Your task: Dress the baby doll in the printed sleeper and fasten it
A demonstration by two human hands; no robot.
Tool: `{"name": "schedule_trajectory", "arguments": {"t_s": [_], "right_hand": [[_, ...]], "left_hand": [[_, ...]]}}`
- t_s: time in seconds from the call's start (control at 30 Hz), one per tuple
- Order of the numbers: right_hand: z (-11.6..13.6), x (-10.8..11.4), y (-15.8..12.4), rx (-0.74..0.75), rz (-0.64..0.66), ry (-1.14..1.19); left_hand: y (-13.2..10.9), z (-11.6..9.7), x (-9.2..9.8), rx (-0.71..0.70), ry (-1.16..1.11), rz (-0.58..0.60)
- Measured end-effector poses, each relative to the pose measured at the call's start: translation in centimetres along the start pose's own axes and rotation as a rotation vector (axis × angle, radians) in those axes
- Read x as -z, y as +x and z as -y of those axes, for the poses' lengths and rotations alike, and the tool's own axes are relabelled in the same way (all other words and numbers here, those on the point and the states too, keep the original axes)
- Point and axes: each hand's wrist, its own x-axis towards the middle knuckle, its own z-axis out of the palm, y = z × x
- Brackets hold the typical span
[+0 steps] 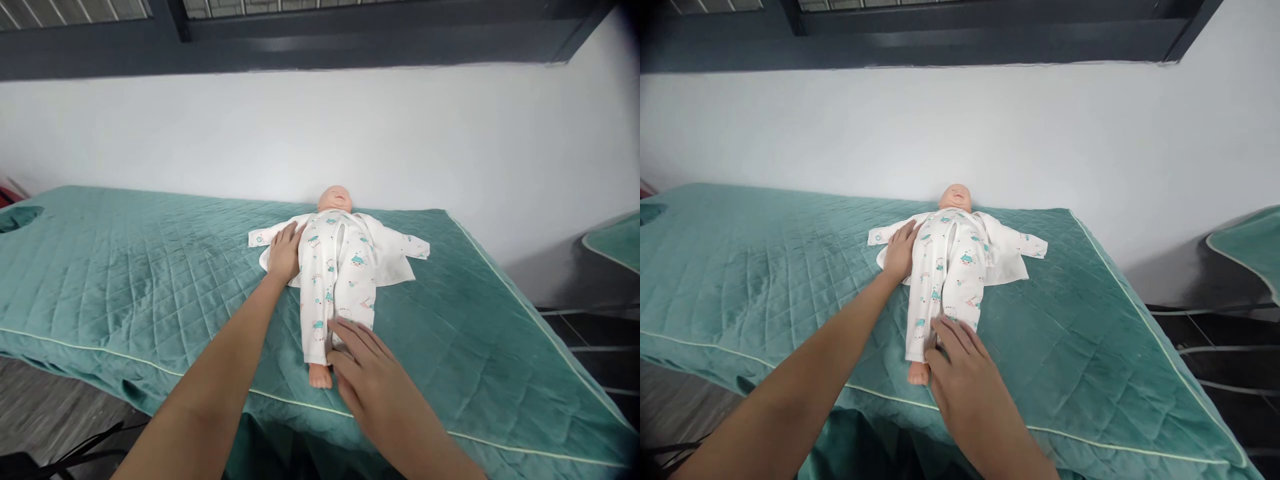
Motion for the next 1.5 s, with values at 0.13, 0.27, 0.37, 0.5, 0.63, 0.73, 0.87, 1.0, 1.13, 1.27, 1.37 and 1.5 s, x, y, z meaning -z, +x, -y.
{"name": "schedule_trajectory", "arguments": {"t_s": [0.13, 0.27, 0.37, 0.5, 0.63, 0.73, 0.87, 1.0, 1.13, 1.27, 1.37, 1.5], "right_hand": [[-1.8, -0.1, -2.4, -0.120, -0.115, 0.071], [-3.1, -1.6, -4.8, -0.305, -0.182, 0.072], [-2.9, -3.4, -4.9, -0.378, -0.167, 0.117], [-2.6, -4.9, -3.4, -0.415, -0.226, 0.146], [-2.2, -3.5, -2.5, -0.363, -0.208, 0.299], [-1.1, -0.7, -2.7, -0.248, -0.194, 0.375], [0.0, 1.9, -3.6, -0.130, -0.260, 0.336], [-0.6, 1.2, -4.3, -0.179, -0.169, 0.261], [-1.5, 0.1, -4.7, -0.240, 0.035, 0.265], [-2.8, 0.8, -3.8, -0.267, 0.029, 0.365], [-4.7, 1.6, -1.3, -0.309, -0.085, 0.421], [-8.4, 1.4, 4.4, -0.366, -0.361, 0.496]], "left_hand": [[0.0, 0.1, -0.2, 0.003, -0.003, -0.014], [0.0, 0.2, -0.4, 0.006, -0.011, -0.013], [0.0, 0.2, -0.4, 0.003, -0.022, -0.022], [-0.1, 0.2, -0.4, 0.018, -0.025, -0.039], [-0.1, 0.3, -0.4, 0.025, -0.041, -0.050], [-0.1, 0.3, -0.4, 0.034, -0.061, -0.058], [-0.1, 0.4, -0.4, 0.036, -0.073, -0.060], [0.0, 0.5, -0.6, 0.045, -0.079, -0.072], [0.0, 0.5, -0.7, 0.046, -0.081, -0.082], [-0.1, 0.4, -0.5, 0.042, -0.072, -0.066], [-0.1, 0.2, -0.3, 0.050, -0.099, -0.068], [0.1, 0.1, -0.4, 0.070, -0.155, -0.103]]}}
